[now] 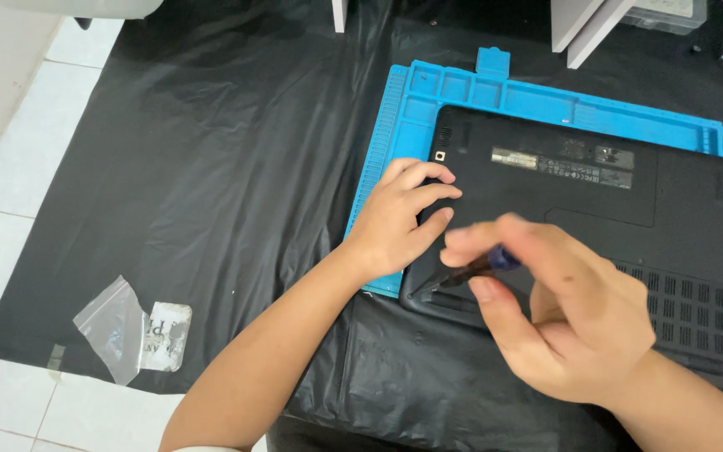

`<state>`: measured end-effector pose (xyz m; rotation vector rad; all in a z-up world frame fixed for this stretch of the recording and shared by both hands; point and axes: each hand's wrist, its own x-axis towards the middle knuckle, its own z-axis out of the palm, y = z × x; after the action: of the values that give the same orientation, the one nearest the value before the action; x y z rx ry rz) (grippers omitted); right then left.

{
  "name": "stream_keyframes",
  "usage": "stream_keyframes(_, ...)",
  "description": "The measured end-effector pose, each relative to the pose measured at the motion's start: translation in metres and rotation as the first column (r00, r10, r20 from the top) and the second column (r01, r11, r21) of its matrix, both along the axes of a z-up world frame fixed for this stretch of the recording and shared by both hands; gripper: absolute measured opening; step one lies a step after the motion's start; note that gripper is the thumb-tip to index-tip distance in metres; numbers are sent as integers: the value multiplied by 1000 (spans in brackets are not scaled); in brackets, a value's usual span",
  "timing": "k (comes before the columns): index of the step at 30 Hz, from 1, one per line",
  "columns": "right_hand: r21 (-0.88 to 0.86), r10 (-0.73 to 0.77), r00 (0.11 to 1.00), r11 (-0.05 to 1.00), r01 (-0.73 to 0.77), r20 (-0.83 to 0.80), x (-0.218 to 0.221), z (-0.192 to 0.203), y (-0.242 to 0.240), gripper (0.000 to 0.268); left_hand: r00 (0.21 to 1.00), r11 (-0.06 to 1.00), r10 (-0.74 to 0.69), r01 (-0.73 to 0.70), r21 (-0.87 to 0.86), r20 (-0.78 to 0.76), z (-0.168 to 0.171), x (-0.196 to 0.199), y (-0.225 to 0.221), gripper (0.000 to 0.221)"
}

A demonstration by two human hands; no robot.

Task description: The person flips an Acer laptop over on a blue repair mat and uses a screwdriver to unscrew screws from the bottom cover one at a time, placing the removed screws aside while working around the edges of the panel.

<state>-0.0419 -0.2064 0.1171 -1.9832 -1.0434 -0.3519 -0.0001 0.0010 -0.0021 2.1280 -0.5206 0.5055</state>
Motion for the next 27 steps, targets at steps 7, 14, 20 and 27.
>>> stream_keyframes(7, 7, 79, 990, 997, -80, 113, -1, -3, 6, 51, 1000, 1000, 2, -2, -2, 2, 2, -1, 0, 22)
stream_keyframes(14, 183, 164, 982, 972, -145, -93, 7, -9, 0, 61, 1000, 1000, -8, 8, -20, -19, 3, 0, 1, 23)
stream_keyframes(20, 398, 169, 977, 911, -106, -128, 20, -1, -20, 59, 998, 992, -11, 3, -127, -62, -4, 1, 4, 24)
stream_keyframes(27, 611, 93, 944, 781, 127, -315, 69, -2, -49, 39, 870, 693, -462, 231, -683, -175, -3, -3, 12, 32)
